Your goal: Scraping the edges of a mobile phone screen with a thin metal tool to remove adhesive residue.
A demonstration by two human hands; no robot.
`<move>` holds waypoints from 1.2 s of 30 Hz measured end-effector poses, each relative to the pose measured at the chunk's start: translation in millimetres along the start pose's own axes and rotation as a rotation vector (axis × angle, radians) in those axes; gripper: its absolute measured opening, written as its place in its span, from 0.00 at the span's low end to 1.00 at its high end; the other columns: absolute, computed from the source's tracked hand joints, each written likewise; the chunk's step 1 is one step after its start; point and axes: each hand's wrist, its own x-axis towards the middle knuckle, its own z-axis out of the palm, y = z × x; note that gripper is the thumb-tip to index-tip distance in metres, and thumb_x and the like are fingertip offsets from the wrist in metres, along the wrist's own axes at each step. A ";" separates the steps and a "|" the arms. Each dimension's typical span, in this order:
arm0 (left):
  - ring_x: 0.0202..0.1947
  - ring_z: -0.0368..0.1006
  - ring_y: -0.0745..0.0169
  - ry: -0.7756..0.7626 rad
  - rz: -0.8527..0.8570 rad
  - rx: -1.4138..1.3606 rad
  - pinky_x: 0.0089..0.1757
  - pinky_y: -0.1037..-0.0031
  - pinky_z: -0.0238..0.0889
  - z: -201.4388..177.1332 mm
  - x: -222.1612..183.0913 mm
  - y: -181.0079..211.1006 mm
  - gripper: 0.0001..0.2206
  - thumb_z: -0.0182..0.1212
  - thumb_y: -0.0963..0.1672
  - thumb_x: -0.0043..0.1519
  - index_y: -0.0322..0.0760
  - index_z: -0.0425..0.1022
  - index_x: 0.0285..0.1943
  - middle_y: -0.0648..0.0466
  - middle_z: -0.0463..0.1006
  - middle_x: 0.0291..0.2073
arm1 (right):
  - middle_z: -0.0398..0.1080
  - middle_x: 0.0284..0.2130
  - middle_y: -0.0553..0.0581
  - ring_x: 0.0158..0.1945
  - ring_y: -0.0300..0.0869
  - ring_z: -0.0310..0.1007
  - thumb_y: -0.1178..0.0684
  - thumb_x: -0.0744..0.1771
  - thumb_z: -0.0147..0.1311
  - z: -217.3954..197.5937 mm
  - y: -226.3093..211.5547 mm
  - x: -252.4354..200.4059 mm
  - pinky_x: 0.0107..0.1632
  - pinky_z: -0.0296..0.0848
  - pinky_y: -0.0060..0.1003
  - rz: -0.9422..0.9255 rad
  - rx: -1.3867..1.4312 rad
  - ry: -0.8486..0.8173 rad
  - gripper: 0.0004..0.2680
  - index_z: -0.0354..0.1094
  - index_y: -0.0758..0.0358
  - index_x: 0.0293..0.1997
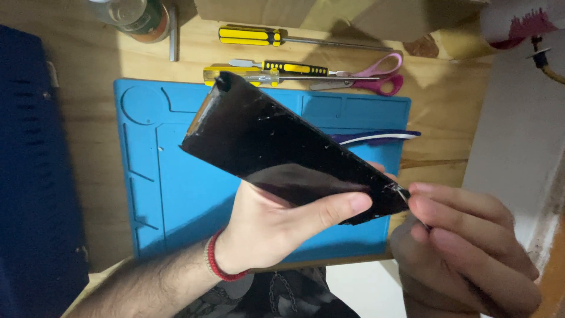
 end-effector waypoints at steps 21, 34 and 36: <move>0.55 0.88 0.50 0.008 0.162 0.266 0.61 0.65 0.84 1.3 -5.1 -0.1 0.08 0.67 0.40 0.69 0.27 0.84 0.52 0.42 0.87 0.53 | 0.78 0.48 0.73 0.55 0.66 0.88 0.64 0.69 0.60 -30.6 -11.8 12.3 0.58 0.88 0.43 -0.001 -0.074 -0.312 0.07 0.64 0.71 0.48; 0.57 0.85 0.58 0.068 0.069 0.021 0.66 0.66 0.83 7.8 -12.3 -8.8 0.11 0.68 0.38 0.70 0.29 0.81 0.61 0.47 0.86 0.57 | 0.76 0.44 0.74 0.46 0.66 0.85 0.64 0.71 0.60 -9.2 8.0 0.6 0.52 0.86 0.44 -0.214 -0.105 -0.134 0.07 0.63 0.69 0.50; 0.55 0.85 0.62 0.101 0.059 0.062 0.63 0.69 0.84 7.6 -11.4 -8.5 0.09 0.70 0.39 0.69 0.33 0.84 0.57 0.50 0.87 0.54 | 0.76 0.44 0.73 0.45 0.66 0.84 0.67 0.71 0.62 -8.6 13.9 -1.1 0.51 0.86 0.46 -0.249 -0.103 -0.124 0.10 0.62 0.67 0.52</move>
